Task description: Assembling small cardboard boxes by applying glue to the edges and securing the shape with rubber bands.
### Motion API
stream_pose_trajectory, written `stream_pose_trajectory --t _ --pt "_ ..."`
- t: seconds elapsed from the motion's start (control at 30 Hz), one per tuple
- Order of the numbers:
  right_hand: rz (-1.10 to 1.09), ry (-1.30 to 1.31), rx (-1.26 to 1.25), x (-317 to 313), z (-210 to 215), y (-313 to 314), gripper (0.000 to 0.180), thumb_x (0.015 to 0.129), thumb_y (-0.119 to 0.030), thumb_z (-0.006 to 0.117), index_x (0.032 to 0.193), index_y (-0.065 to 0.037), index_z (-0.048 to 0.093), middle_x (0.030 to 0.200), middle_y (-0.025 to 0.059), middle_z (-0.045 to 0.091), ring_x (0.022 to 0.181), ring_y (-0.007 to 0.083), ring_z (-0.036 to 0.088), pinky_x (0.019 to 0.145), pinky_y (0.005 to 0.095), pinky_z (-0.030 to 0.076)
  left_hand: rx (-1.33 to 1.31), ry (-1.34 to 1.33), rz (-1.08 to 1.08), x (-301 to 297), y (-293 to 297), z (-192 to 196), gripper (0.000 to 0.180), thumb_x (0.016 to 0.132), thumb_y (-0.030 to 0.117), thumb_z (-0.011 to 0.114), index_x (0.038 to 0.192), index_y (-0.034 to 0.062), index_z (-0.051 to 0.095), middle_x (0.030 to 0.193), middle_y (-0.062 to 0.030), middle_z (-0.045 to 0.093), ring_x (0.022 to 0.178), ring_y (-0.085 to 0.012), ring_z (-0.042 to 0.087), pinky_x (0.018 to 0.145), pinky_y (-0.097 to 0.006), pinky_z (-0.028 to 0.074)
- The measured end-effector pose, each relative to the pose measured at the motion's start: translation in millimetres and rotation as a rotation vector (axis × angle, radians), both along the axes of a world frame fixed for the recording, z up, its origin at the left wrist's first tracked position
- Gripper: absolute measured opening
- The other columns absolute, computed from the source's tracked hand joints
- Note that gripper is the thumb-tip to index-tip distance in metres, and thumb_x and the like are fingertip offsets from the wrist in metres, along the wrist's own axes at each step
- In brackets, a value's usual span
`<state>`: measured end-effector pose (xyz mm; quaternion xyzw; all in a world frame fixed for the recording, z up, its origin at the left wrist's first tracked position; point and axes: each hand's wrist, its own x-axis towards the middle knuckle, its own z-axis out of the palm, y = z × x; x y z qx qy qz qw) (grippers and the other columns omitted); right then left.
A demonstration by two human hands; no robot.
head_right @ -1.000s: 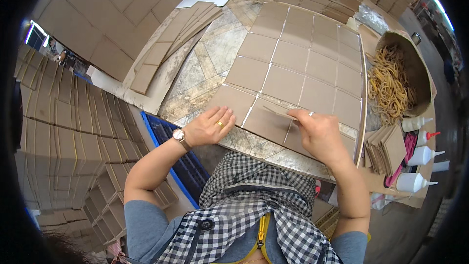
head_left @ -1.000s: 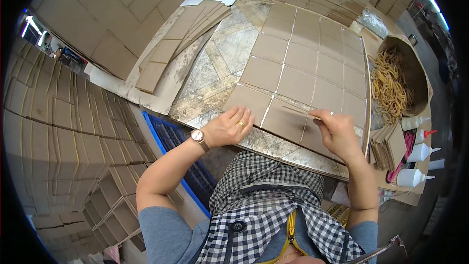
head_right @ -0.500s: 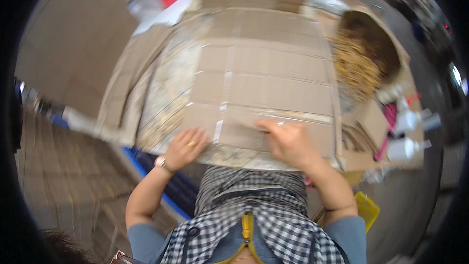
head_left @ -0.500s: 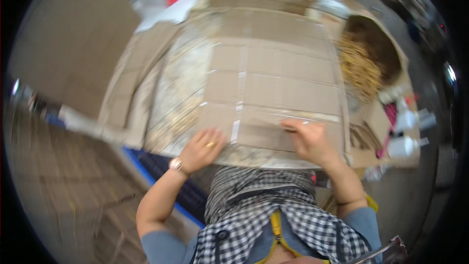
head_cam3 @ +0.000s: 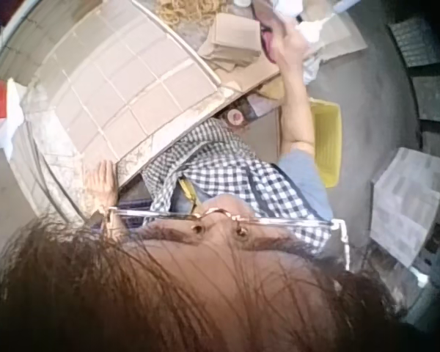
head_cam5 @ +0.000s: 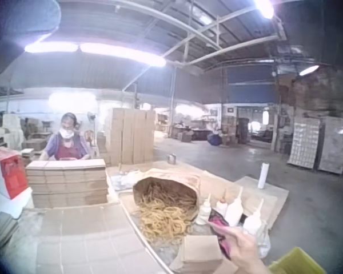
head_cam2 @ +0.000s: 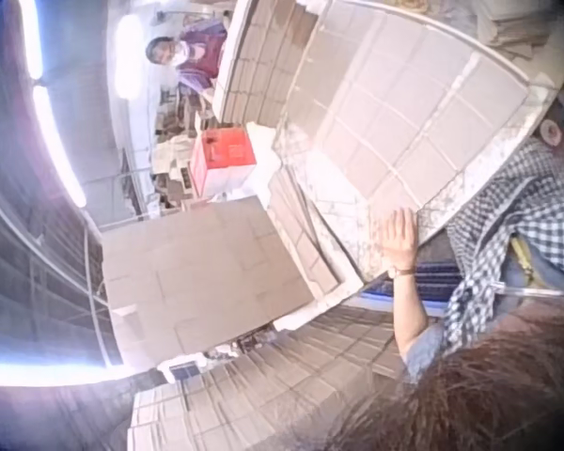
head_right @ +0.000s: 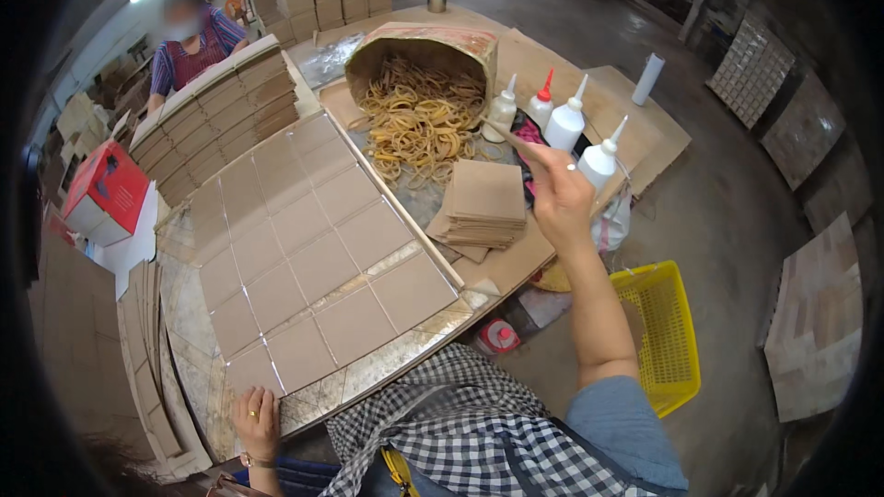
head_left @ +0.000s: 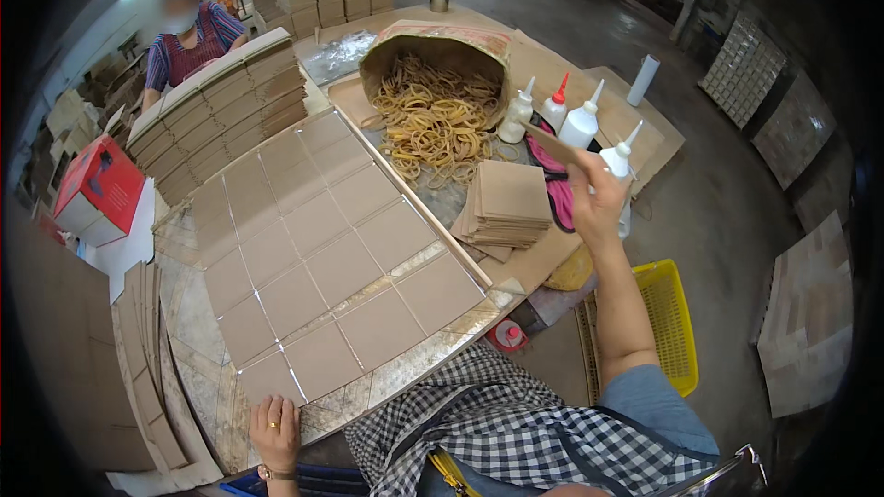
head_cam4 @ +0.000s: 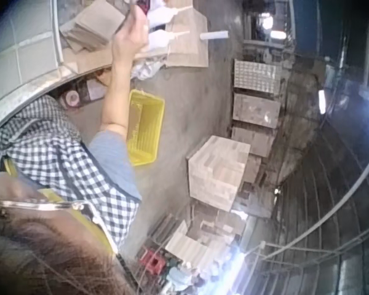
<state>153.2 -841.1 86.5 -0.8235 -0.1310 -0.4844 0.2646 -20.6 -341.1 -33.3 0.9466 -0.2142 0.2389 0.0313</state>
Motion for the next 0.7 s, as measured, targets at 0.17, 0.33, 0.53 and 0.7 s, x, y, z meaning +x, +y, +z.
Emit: stream_pose_trajectory --t 0.17,0.33,0.53,0.7 --pt "0.008 0.291 -0.499 26.4 -37.8 8.5 0.024 0.078 -0.017 0.064 0.102 -0.011 0.064 0.096 0.0094 0.065 0.086 0.0276 0.063 0.071 0.0360 0.052 0.022 0.000 0.041 0.2 0.3 -1.8 0.022 0.077 0.005 0.065 0.097 -0.0009 0.060 0.099 -0.0161 0.060 0.096 -0.0361 0.058 0.079 -0.046 0.047" --pt "0.043 0.153 -0.216 7.1 -52.2 -3.2 0.029 0.076 -0.027 0.068 0.097 -0.007 0.065 0.099 0.0102 0.065 0.098 0.0272 0.060 0.079 0.0385 0.049 -0.007 0.017 0.089 -13.6 12.4 -11.3 0.023 0.080 0.005 0.062 0.101 -0.0028 0.059 0.101 -0.0179 0.060 0.097 -0.0385 0.056 0.082 -0.048 0.046" --pt "-0.205 0.484 0.234 31.2 -101.7 -92.8 0.039 0.078 -0.016 0.067 0.114 -0.004 0.059 0.115 0.0181 0.058 0.106 0.0356 0.056 0.082 0.0388 0.050 0.000 0.013 0.100 -5.1 -0.7 -8.8 0.022 0.081 0.006 0.061 0.101 -0.0031 0.059 0.101 -0.0178 0.060 0.096 -0.0384 0.056 0.082 -0.048 0.045" --pt "-0.293 0.826 0.012 99.6 -121.4 -120.3 0.056 0.071 -0.025 0.071 0.122 -0.007 0.055 0.124 0.0174 0.054 0.112 0.0373 0.052 0.096 0.0405 0.042 0.003 0.003 0.125 -6.7 -0.3 -3.6 0.023 0.080 0.009 0.062 0.101 -0.0013 0.060 0.101 -0.0166 0.060 0.096 -0.0373 0.057 0.081 -0.048 0.045"
